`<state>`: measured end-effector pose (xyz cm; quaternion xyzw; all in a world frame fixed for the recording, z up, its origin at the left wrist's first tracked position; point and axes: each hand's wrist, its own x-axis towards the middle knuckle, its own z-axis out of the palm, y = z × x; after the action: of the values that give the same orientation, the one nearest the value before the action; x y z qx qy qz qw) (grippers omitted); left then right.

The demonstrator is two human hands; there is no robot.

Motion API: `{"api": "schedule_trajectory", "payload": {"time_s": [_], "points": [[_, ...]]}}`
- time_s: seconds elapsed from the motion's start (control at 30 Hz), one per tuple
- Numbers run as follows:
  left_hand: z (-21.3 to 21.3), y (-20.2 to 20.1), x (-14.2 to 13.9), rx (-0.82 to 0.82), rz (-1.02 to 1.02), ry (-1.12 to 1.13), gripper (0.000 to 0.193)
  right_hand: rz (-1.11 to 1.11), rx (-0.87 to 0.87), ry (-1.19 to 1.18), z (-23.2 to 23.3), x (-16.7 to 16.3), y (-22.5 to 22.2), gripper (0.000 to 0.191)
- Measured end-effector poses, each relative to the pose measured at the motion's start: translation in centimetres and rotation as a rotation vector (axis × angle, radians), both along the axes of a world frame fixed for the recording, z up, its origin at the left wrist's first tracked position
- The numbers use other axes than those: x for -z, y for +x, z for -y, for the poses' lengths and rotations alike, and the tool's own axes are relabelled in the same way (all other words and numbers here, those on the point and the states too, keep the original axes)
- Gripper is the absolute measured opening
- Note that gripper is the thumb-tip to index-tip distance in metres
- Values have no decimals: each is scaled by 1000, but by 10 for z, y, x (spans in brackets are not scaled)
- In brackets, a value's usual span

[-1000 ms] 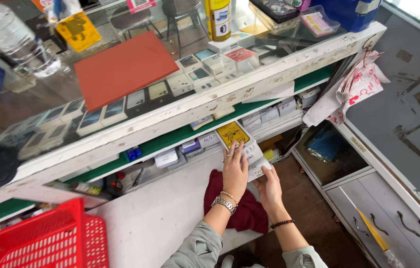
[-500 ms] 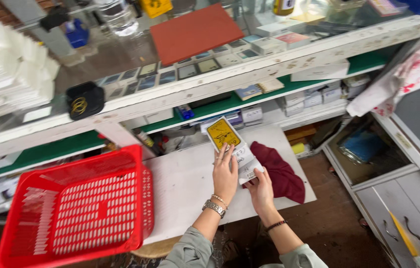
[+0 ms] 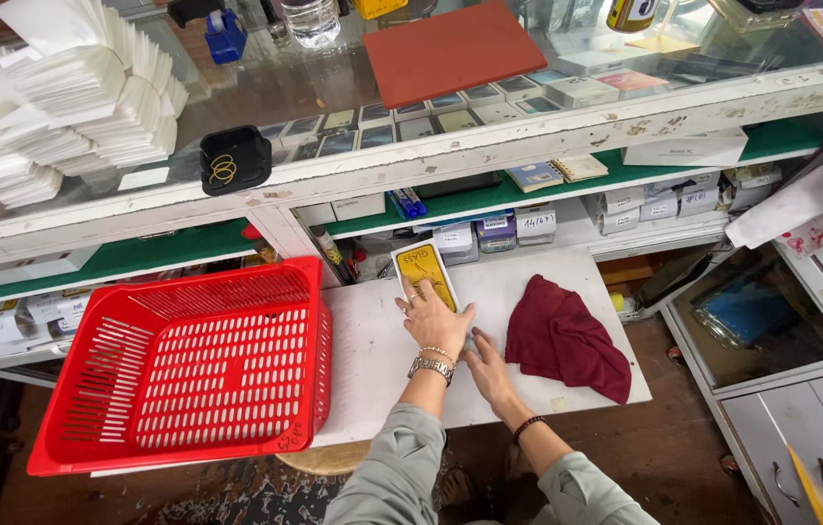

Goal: The person wipes the exterior of small white boxes with a maroon cloth, then opens them to wipe the beige inserts inside. They repeat this process for several boxes, placing the cleaned boxes back on the counter.

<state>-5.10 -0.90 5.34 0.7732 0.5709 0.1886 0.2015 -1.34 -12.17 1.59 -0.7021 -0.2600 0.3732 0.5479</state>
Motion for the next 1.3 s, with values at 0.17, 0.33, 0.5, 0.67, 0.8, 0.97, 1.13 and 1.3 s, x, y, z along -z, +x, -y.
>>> {"api": "schedule_trajectory", "payload": {"time_s": [0.17,0.33,0.5,0.67,0.8,0.97,1.13,1.3], "points": [[-13,-25,-4,-51,-38,-146,102,144,-65,-241,-4,-3,39,51],[-20,-75,-5,-146,-57,-68,97,-191,-107,-349,-24,-5,73,44],[-20,-94,7,-202,-18,-105,95,-468,-162,-219,-42,-8,80,36],[-12,-118,31,-240,-151,-69,102,-413,-190,-152,-72,-33,91,33],[-13,-93,32,-184,-123,115,66,-345,-287,-103,-100,-62,97,31],[-37,-37,3,-460,1088,-1198,96,-157,-428,-102,-111,-82,97,28],[-38,-18,-4,-263,1485,-1490,77,-45,-457,-2,-83,-76,122,38],[-38,-2,-19,-112,1460,-1024,75,-569,167,322,-40,-49,129,49]]}}
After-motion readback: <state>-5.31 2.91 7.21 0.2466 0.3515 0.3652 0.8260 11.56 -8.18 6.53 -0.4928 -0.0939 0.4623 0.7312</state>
